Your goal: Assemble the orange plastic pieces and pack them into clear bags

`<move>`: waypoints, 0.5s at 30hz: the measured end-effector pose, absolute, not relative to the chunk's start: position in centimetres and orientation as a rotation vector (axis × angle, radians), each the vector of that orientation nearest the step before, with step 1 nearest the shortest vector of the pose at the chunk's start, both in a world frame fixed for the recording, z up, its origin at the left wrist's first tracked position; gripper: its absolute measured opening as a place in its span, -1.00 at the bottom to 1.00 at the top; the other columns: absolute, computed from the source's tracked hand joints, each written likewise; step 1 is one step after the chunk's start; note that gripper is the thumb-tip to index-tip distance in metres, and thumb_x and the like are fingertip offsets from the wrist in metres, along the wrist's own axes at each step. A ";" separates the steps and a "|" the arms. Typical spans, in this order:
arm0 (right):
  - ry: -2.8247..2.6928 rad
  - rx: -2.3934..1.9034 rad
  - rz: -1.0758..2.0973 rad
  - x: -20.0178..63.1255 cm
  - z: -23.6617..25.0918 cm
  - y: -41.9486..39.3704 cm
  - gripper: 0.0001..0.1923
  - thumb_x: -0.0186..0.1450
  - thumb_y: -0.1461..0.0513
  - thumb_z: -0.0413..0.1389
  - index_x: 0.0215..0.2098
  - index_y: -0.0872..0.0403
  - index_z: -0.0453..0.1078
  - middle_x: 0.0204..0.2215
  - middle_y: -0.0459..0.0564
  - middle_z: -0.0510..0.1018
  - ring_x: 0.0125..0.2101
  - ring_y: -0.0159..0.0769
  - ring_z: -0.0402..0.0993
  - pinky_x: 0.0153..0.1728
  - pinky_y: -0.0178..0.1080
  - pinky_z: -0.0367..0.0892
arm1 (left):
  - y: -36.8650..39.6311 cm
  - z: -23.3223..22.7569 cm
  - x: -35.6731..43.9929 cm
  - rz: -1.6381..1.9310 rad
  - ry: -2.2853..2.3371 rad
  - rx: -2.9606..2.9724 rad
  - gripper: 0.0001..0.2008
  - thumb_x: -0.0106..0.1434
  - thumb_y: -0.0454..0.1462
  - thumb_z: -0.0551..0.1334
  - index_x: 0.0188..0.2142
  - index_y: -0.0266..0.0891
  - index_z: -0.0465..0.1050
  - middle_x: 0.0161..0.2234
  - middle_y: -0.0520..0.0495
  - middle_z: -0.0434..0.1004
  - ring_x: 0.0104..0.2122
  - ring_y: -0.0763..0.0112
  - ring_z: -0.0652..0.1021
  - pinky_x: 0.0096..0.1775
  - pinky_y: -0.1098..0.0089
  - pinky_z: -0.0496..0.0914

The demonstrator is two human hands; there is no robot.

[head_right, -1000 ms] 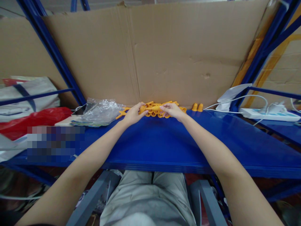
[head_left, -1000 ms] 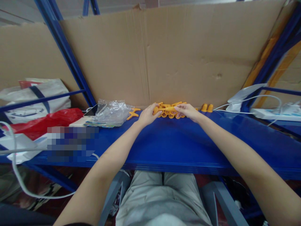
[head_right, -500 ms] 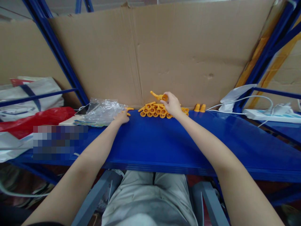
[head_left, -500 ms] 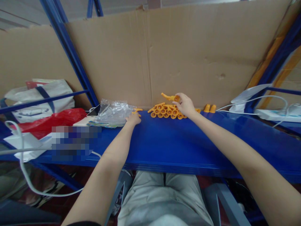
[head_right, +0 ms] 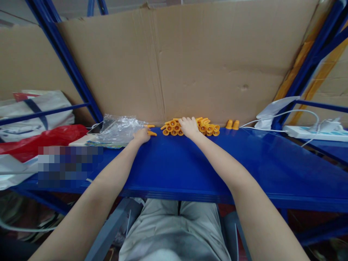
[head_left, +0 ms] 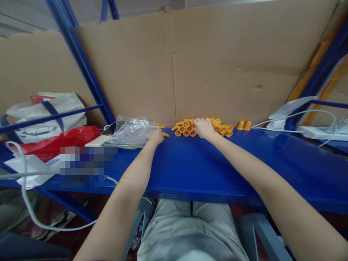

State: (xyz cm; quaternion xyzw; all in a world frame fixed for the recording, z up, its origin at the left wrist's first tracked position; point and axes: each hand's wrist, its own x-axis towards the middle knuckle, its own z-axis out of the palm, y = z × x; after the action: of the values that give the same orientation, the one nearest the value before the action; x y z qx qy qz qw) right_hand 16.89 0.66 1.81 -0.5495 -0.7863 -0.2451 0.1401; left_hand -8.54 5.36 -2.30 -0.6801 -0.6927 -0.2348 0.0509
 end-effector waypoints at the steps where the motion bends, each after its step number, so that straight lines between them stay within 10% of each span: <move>1: -2.272 -1.590 -0.685 17.0 1.7 0.6 -0.64 0.38 0.30 -0.04 0.11 0.17 0.38 -0.05 0.27 0.56 0.00 0.03 0.44 -0.07 -0.06 0.17 | 5.3 -2.2 -8.5 -0.730 -2.103 -2.072 -0.69 0.15 -0.20 0.33 -0.09 -0.12 0.55 -0.07 -0.33 0.63 -0.03 -0.15 0.58 -0.04 -0.11 0.42; 15: -2.139 -1.572 -0.488 21.4 3.2 0.2 -0.38 0.37 0.20 -0.06 0.38 0.08 0.12 0.31 0.19 0.29 0.22 0.09 0.29 0.13 0.18 0.20 | 2.6 0.9 -6.1 -0.143 -2.225 -2.168 -0.59 0.33 0.00 0.15 -0.05 -0.23 0.53 -0.04 -0.23 0.61 0.00 0.13 0.58 -0.06 0.36 0.44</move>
State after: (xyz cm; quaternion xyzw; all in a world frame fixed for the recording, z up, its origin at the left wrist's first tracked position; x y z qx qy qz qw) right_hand 21.36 0.17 3.22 -0.5683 -0.7731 -0.1766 0.2196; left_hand -6.07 2.65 0.88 -0.6971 -0.7153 -0.0460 0.0157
